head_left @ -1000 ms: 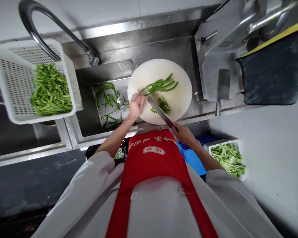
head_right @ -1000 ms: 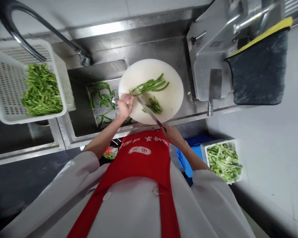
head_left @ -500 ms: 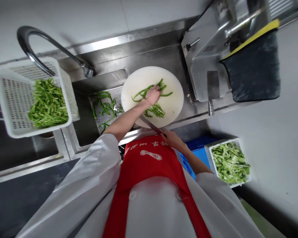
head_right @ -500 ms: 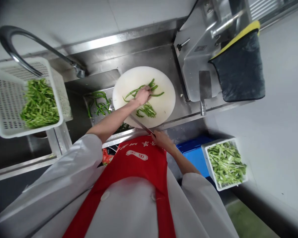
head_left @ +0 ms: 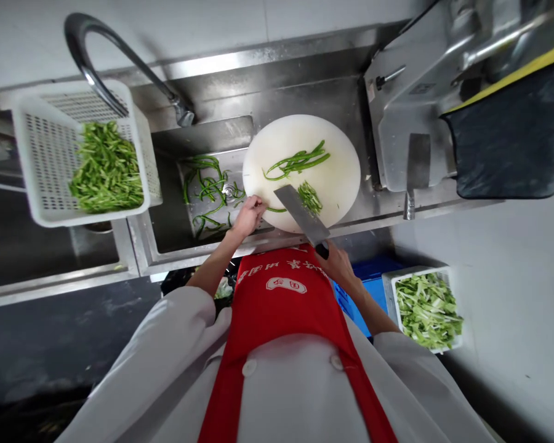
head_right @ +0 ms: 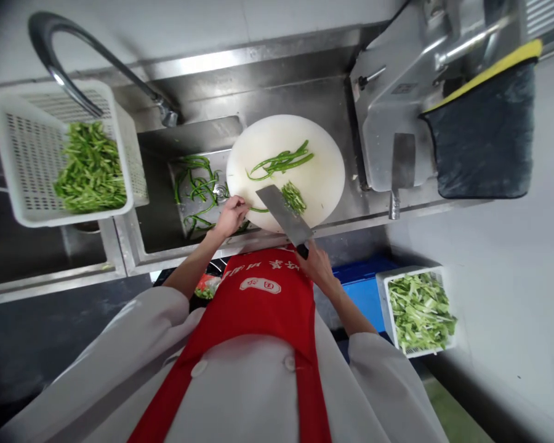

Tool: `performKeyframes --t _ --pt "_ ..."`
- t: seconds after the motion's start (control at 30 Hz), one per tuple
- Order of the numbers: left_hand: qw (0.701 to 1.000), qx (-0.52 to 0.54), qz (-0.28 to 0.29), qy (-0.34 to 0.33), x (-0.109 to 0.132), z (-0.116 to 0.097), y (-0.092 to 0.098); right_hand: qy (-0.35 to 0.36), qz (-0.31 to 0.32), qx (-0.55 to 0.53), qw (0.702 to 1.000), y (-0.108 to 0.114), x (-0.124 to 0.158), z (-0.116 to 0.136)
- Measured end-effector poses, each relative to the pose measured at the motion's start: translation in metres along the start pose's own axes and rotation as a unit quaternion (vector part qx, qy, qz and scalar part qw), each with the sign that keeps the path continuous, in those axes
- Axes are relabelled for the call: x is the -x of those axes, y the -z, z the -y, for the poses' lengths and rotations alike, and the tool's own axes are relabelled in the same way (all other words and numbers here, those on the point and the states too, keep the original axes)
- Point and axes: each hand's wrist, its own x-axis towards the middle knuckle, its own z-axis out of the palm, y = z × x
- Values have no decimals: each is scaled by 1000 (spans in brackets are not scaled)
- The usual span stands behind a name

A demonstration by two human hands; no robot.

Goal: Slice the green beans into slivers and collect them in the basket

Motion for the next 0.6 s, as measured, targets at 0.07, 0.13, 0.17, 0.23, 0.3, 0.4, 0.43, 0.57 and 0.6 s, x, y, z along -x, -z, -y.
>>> performKeyframes --t 0.07,0.13,0.17,0.23,0.3,0.4,0.43,0.57,0.6 --pt "999 26 -46 12 0 5 -1 -33 10 12 999 -14 4 8" --pt "992 47 -108 43 6 7 7 -45 20 37 998 -27 8 14" --pt "986 53 -143 69 12 8 12 -42 17 48 998 -32 10 18" --pt "970 58 -201 126 31 11 23 -34 -3 62 998 -43 14 26" --pt "954 59 -236 173 54 17 30 -31 -26 65 997 -54 15 40" --pt "950 54 -235 200 86 29 34 -33 -32 74 996 -76 5 68" --pt "951 53 -229 200 94 33 35 -34 -23 82 996 -83 0 78" --pt "957 64 -205 195 110 43 38 -48 14 107 993 -100 -15 98" --pt "958 68 -199 193 110 45 39 -47 8 107 993 -101 -15 98"
